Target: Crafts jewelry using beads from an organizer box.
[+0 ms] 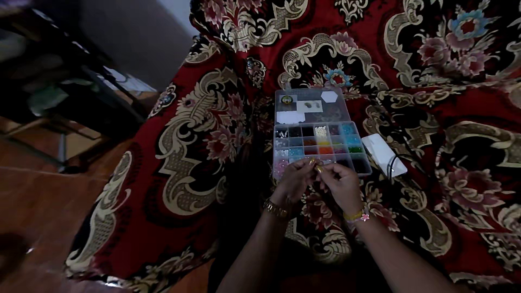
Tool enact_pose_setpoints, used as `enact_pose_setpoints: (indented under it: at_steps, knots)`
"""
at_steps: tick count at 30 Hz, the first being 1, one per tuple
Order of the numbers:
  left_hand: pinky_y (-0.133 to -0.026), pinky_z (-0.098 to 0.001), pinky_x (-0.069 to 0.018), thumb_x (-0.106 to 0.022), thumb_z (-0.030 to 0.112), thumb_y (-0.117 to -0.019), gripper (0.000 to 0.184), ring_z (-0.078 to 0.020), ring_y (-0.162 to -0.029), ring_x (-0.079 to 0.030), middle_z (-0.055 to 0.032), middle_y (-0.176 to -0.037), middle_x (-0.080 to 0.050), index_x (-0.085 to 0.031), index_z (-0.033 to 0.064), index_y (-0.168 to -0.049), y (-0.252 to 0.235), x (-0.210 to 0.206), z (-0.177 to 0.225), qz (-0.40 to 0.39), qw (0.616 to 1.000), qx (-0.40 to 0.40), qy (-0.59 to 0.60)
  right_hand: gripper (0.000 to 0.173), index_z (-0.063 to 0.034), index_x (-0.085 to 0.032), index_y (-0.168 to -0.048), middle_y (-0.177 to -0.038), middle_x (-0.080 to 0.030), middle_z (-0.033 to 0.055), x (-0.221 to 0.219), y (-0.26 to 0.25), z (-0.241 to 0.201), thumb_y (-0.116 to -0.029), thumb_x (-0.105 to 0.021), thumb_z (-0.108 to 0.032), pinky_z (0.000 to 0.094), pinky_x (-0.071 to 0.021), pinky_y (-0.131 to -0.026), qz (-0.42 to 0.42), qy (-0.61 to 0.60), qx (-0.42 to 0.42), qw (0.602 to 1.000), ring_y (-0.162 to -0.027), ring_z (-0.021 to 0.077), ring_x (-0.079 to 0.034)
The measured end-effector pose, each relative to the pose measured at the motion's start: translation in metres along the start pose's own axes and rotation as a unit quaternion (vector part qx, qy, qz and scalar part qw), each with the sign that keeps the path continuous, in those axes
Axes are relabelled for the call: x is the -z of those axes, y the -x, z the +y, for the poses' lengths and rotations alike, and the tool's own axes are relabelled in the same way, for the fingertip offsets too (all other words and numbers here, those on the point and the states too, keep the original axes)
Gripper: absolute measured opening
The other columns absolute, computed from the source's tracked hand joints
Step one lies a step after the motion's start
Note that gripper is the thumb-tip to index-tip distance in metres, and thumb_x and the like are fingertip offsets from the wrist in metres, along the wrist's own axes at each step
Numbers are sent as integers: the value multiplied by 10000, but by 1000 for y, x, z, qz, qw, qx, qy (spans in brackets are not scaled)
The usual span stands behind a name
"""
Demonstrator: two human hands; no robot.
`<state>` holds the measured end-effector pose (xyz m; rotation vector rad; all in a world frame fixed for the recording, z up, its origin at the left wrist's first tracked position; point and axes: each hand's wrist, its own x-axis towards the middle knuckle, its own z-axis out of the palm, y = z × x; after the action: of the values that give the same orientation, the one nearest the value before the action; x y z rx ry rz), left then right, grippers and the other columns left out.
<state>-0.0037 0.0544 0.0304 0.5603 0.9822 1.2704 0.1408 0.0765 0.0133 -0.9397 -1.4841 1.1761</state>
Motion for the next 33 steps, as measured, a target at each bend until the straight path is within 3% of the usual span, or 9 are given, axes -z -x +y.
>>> enact_pose_setpoints:
  at_steps: [33]
  knots:
    - [-772,-264,-588,-473,22,-1046,217,-96,-798,-693,-32,-944,-730,-689,29,-1038,-3,4,6,-26,1000,-1,-9,92,-24,-724,-867,-698,-696,-39,2,-2,-4,-913,-664,-77,166,-540,-501,-7,1,-6,1000,-537,-1,-618]
